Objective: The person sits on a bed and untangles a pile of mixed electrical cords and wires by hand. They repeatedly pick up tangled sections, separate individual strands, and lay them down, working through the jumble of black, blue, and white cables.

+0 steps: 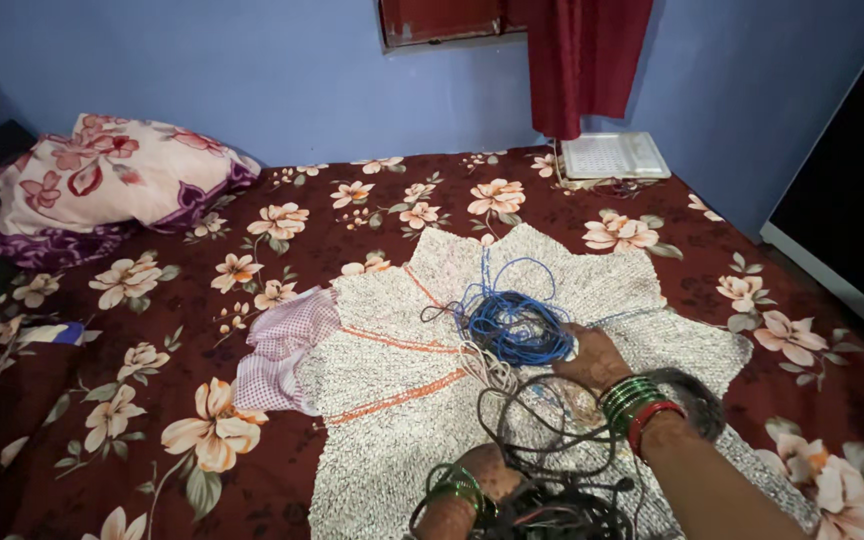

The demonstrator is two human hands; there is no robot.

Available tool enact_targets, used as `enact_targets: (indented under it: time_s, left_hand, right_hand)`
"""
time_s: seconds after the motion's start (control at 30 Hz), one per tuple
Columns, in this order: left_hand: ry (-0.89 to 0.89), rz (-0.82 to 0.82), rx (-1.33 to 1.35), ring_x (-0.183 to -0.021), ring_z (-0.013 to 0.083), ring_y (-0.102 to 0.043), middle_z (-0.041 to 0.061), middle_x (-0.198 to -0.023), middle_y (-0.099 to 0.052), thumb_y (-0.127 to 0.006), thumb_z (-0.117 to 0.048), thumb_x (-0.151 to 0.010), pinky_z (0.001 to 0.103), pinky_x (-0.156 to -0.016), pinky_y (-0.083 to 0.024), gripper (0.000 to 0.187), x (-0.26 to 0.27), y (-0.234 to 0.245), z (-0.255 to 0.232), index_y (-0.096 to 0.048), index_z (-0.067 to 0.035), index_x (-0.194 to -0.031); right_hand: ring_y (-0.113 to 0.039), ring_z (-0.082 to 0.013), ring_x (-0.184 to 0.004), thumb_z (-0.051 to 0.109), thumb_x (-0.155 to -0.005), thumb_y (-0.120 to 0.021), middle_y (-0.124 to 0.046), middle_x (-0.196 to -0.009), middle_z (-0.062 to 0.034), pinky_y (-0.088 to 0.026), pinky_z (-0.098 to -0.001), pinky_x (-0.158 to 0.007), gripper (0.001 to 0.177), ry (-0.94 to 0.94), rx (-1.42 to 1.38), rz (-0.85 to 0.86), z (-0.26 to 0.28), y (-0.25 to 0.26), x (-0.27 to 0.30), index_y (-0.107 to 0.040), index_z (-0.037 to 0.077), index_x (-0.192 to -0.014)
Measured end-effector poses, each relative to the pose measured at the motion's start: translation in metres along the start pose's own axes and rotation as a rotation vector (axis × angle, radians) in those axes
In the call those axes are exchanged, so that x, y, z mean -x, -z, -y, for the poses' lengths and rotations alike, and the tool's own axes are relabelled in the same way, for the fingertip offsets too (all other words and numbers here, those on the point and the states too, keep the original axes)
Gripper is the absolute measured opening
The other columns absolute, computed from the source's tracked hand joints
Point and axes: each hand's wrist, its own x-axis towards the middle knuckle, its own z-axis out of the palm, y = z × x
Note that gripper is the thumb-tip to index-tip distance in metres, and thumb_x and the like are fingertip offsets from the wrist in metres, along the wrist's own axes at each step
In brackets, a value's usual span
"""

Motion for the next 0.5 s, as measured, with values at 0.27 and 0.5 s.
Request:
enact_targets:
  time_s: [0.27,0.5]
  left_hand:
    - [0.064,-0.018,0.032,-0.122,0.038,-0.058,0.026,-0.133,-0.056,-0.061,-0.027,-0.091,0.042,-0.106,-0.048,0.054,0.013,-0.002,0.021,-0.05,0.006,-0.132]
    - [0.08,-0.024,0.046,-0.124,0.0382,-0.056,0.026,-0.135,-0.054,-0.061,-0.028,-0.09,0.042,-0.108,-0.046,0.057,0.021,-0.006,0.037,-0.047,0.006,-0.134]
  right_hand:
    - [-0.028,-0.0473,-0.145,0.048,-0.068,-0.091,-0.042,-0.153,-0.022,-0.025,-0.0425,-0.124,0.124,-0.091,0.045,0.152,0.013,-0.024,-0.004,-0.013,0.02,-0.16]
    - [-0.044,-0.0435,-0.142,0.049,-0.078,-0.081,-0.022,-0.163,-0.0281,-0.039,-0.0403,-0.122,0.118,-0.126,0.214,0.429,0.036,-0.033,0.007,-0.004,0.029,-0.164]
